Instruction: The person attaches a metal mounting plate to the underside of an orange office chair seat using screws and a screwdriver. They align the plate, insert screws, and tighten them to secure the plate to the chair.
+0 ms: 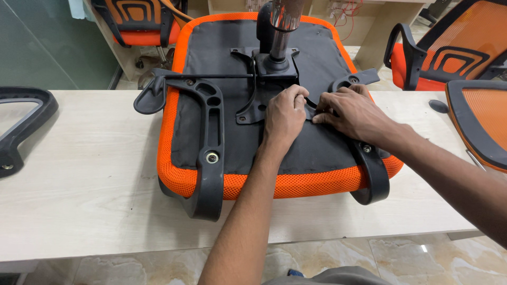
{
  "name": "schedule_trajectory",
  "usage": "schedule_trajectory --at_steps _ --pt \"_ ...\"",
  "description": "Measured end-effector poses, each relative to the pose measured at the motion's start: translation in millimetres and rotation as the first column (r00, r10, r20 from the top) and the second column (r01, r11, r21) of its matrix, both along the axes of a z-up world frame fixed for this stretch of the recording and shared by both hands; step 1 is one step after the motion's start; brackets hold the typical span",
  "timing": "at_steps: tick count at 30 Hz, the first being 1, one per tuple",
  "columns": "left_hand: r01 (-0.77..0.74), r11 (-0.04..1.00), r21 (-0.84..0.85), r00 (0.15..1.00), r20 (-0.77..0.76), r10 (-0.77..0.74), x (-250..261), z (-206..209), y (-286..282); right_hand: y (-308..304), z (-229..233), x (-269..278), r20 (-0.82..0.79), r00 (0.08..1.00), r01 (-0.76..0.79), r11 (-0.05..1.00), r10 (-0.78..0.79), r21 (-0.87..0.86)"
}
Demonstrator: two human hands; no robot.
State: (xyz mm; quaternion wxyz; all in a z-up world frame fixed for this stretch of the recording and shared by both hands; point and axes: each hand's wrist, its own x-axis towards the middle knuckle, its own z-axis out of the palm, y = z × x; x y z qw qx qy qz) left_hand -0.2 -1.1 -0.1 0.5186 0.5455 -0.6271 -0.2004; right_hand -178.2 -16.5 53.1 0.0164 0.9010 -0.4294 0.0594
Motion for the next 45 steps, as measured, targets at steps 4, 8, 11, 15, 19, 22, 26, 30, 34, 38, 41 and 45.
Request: schedule_trajectory --at_steps 4,8,11,15,19,22,26,30,34,38,41,45 --pt "-0.004 1.0 -0.008 1.0 -0.008 0.004 0.3 -0.4 0.2 0.2 3.9 -2.1 0.03 0.998 -0.051 0.999 0.051 0.012" --pt "-0.001 1.0 0.011 1.0 -0.007 0.001 -0.4 -0.4 -0.6 -3.9 4.2 -2.0 0.045 0.996 -0.081 0.997 0.082 -0.017" --pt "0.0 1.0 -0.011 1.0 -0.015 0.0 -0.1 0.3 0.3 -2.0 3.0 3.1 -0.035 0.998 0.044 0.999 -0.044 -0.005" --pt "-0.008 1.0 0.023 1.0 -0.006 0.008 -0.6 1.9 0.4 7.1 4.8 2.1 0.073 0.997 0.007 1.0 -0.006 -0.018" --pt "-0.006 1.0 0.012 1.0 -0.014 0.006 -0.4 1.9 1.4 7.2 8.7 -1.0 0.182 0.983 0.005 0.994 -0.025 0.108" --pt "-0.002 1.0 0.018 1.0 -0.007 0.003 -0.8 2.7 1.0 3.8 7.1 1.1 0.188 0.982 -0.016 0.997 0.001 0.077" --pt "0.006 0.999 0.031 1.0 -0.027 -0.005 0.4 2.5 2.7 4.7 4.1 7.7 0.146 0.989 0.023 1.0 -0.024 0.005" --pt "-0.005 1.0 -0.01 1.0 -0.017 0.005 0.3 1.9 2.5 5.0 9.2 6.4 0.093 0.992 0.081 0.994 -0.087 0.076" --pt "-0.008 1.0 -0.006 1.0 -0.006 0.008 0.7 1.6 1.6 1.3 12.1 -0.9 0.225 0.973 -0.09 0.986 0.057 0.137" --pt "0.004 0.999 0.054 1.0 -0.019 -0.003 -0.4 1.6 1.6 -0.9 4.9 -0.2 0.243 0.966 -0.105 0.992 0.085 0.07" --pt "0.003 1.0 0.017 1.0 -0.021 -0.003 0.3 1.5 1.3 2.4 3.7 0.9 0.195 0.98 -0.052 0.998 0.048 0.019" --pt "-0.002 1.0 -0.016 1.0 -0.026 0.001 0.3 1.0 1.7 6.5 6.8 4.7 0.141 0.985 0.083 0.992 -0.096 0.094"
